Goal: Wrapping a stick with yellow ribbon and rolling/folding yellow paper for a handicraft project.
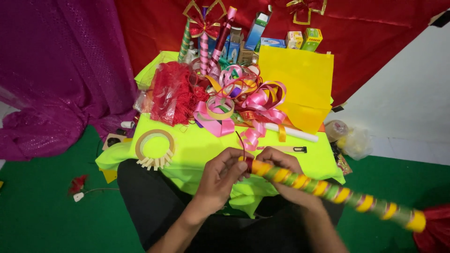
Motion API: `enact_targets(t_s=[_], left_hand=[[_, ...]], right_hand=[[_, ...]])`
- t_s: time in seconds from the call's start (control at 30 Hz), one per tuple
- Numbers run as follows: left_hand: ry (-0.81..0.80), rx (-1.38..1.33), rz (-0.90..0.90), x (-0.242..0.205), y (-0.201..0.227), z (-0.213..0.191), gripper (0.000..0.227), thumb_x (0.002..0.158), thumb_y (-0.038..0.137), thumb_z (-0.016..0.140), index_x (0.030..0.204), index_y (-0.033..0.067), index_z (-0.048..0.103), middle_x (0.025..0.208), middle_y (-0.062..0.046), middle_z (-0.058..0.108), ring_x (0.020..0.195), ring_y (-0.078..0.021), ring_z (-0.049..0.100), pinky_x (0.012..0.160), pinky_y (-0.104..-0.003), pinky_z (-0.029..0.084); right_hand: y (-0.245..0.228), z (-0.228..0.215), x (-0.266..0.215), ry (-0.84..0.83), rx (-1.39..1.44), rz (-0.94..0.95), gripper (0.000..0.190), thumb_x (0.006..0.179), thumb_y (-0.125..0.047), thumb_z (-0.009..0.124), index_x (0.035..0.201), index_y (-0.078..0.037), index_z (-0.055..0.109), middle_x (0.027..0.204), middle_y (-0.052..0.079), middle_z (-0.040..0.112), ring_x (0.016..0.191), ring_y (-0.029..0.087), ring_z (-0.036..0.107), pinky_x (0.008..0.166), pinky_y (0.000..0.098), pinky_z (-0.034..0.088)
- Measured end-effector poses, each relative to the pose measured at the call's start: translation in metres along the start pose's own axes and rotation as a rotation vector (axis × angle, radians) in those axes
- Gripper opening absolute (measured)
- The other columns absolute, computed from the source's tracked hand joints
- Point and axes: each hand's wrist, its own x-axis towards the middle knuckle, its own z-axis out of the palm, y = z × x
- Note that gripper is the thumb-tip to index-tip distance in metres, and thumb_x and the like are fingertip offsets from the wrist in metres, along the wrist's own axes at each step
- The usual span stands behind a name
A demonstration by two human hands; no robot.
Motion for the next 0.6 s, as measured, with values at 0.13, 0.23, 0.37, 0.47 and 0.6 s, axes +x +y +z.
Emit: enact_targets(t_s=[0.13, 0.23, 0.37, 0.47, 0.6], left_hand=[[-0.103, 0.007, -0.027, 0.0, -0.002, -0.013, 0.022, 0.099, 0.007, 0.06, 0.118, -0.004, 0.063, 0.096, -0.009, 0.068, 0.08, -0.0133, 0.059, 0.072, -0.026, 0.049], [-0.153, 0.048, -0.036, 0.001, -0.003, -0.018, 0.02, 0.099, 0.007, 0.061, 0.117, -0.0007, 0.065, 0.094, -0.006, 0.068, 0.08, -0.0118, 0.059, 0.073, -0.025, 0.049], [-0.173, 0.16, -0.011, 0.005, -0.005, -0.022, 0.018, 0.098, 0.008, 0.063, 0.115, 0.0002, 0.065, 0.093, -0.006, 0.07, 0.08, -0.0126, 0.061, 0.075, -0.027, 0.051], [-0.157, 0.287, 0.015, 0.006, 0.006, -0.019, 0.018, 0.095, 0.006, 0.065, 0.113, 0.0015, 0.067, 0.088, -0.004, 0.069, 0.077, -0.0122, 0.061, 0.072, -0.027, 0.051], [-0.125, 0.457, 0.052, 0.006, 0.014, -0.013, 0.019, 0.092, 0.006, 0.067, 0.111, 0.0016, 0.068, 0.084, -0.004, 0.071, 0.073, -0.0131, 0.064, 0.07, -0.027, 0.053]], right_hand=[[-0.031, -0.026, 0.019, -0.222, -0.027, 0.1, 0.012, 0.09, 0.006, 0.062, 0.096, -0.003, 0.068, 0.089, 0.001, 0.064, 0.067, 0.008, 0.05, 0.058, 0.0217, 0.039], [-0.06, -0.034, 0.037, -0.302, -0.447, 0.038, 0.004, 0.087, -0.008, 0.07, 0.09, -0.009, 0.072, 0.065, -0.002, 0.061, 0.055, 0.009, 0.048, 0.051, 0.0258, 0.038], [-0.087, -0.038, 0.058, -0.516, -0.614, 0.037, 0.008, 0.086, -0.009, 0.069, 0.093, -0.01, 0.073, 0.08, -0.001, 0.077, 0.06, 0.014, 0.063, 0.056, 0.0312, 0.05], [-0.103, -0.036, 0.067, -0.561, -0.684, 0.017, 0.006, 0.086, -0.009, 0.069, 0.091, -0.009, 0.073, 0.08, 0.001, 0.079, 0.062, 0.018, 0.068, 0.058, 0.0342, 0.052], [-0.115, -0.027, 0.077, -0.615, -0.876, 0.147, 0.009, 0.089, -0.016, 0.069, 0.091, -0.012, 0.077, 0.078, 0.0, 0.078, 0.062, 0.017, 0.067, 0.059, 0.0353, 0.051]])
